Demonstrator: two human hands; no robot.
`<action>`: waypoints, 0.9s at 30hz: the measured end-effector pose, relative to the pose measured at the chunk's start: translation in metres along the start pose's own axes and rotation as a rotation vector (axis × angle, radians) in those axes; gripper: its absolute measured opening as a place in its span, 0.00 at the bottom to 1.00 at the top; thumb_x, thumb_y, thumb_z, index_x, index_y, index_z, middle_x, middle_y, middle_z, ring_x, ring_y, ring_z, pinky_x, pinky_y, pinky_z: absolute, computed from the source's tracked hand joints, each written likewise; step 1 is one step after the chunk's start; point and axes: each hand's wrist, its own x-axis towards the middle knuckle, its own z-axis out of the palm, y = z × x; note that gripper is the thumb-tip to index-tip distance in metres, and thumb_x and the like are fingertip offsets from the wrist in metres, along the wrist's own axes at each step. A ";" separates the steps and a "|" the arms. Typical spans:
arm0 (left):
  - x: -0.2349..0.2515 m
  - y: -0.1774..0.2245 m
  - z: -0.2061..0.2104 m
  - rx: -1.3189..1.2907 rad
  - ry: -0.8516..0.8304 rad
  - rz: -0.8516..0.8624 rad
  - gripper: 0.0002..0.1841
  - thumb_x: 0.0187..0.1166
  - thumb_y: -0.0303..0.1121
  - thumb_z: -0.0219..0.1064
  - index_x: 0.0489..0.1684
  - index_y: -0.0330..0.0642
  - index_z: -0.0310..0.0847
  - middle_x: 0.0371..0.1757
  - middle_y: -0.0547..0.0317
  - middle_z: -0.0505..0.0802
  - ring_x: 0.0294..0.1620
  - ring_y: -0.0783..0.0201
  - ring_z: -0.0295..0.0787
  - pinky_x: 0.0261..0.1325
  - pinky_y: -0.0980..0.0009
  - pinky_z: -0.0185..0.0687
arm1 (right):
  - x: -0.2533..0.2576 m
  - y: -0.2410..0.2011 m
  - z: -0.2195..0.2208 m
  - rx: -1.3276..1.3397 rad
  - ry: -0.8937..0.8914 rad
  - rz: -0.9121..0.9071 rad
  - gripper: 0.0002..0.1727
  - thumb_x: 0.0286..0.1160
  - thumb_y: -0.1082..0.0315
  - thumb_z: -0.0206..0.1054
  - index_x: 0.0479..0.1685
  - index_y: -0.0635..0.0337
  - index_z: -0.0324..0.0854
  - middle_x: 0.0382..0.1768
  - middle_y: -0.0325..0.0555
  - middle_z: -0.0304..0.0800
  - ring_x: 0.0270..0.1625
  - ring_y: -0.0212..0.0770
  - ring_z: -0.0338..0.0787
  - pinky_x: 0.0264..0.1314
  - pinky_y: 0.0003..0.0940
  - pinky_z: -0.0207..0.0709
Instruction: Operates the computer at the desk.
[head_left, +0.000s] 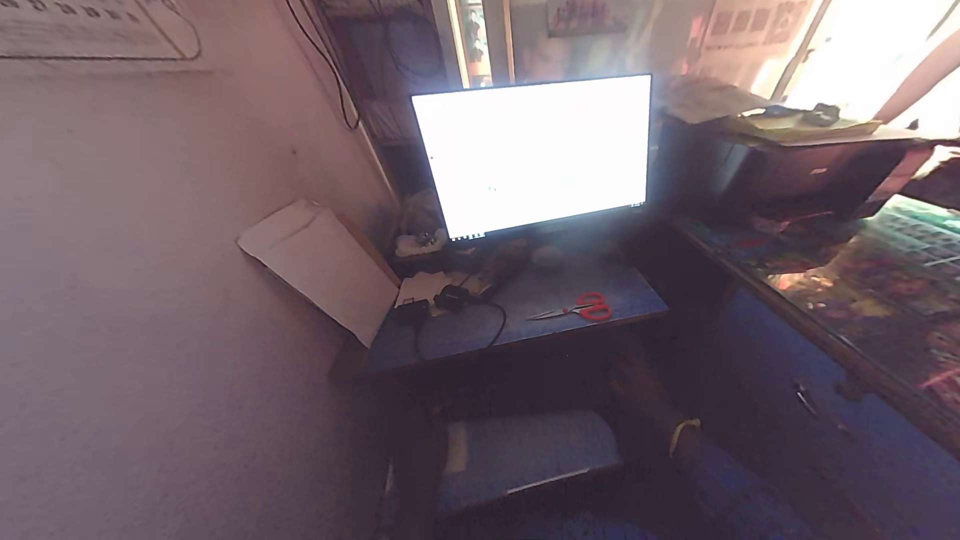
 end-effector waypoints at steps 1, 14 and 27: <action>0.001 0.000 0.001 0.000 0.000 -0.006 0.33 0.91 0.51 0.50 0.80 0.30 0.70 0.74 0.30 0.82 0.77 0.37 0.79 0.77 0.39 0.72 | 0.000 -0.001 -0.001 0.005 -0.008 0.003 0.28 0.83 0.50 0.59 0.83 0.40 0.75 0.82 0.50 0.74 0.84 0.51 0.74 0.84 0.50 0.71; -0.003 0.001 -0.004 -0.012 -0.012 0.009 0.32 0.90 0.50 0.51 0.80 0.30 0.70 0.75 0.30 0.81 0.78 0.36 0.77 0.78 0.38 0.71 | 0.000 -0.002 -0.001 0.020 0.009 -0.002 0.28 0.82 0.51 0.59 0.83 0.41 0.75 0.82 0.50 0.75 0.83 0.51 0.75 0.83 0.50 0.71; -0.062 0.107 0.007 0.041 -0.383 0.765 0.28 0.86 0.58 0.50 0.70 0.52 0.85 0.71 0.51 0.89 0.76 0.45 0.81 0.78 0.41 0.70 | 0.006 0.000 -0.002 -0.009 0.019 -0.004 0.32 0.82 0.46 0.60 0.83 0.47 0.75 0.85 0.51 0.72 0.86 0.53 0.71 0.88 0.52 0.65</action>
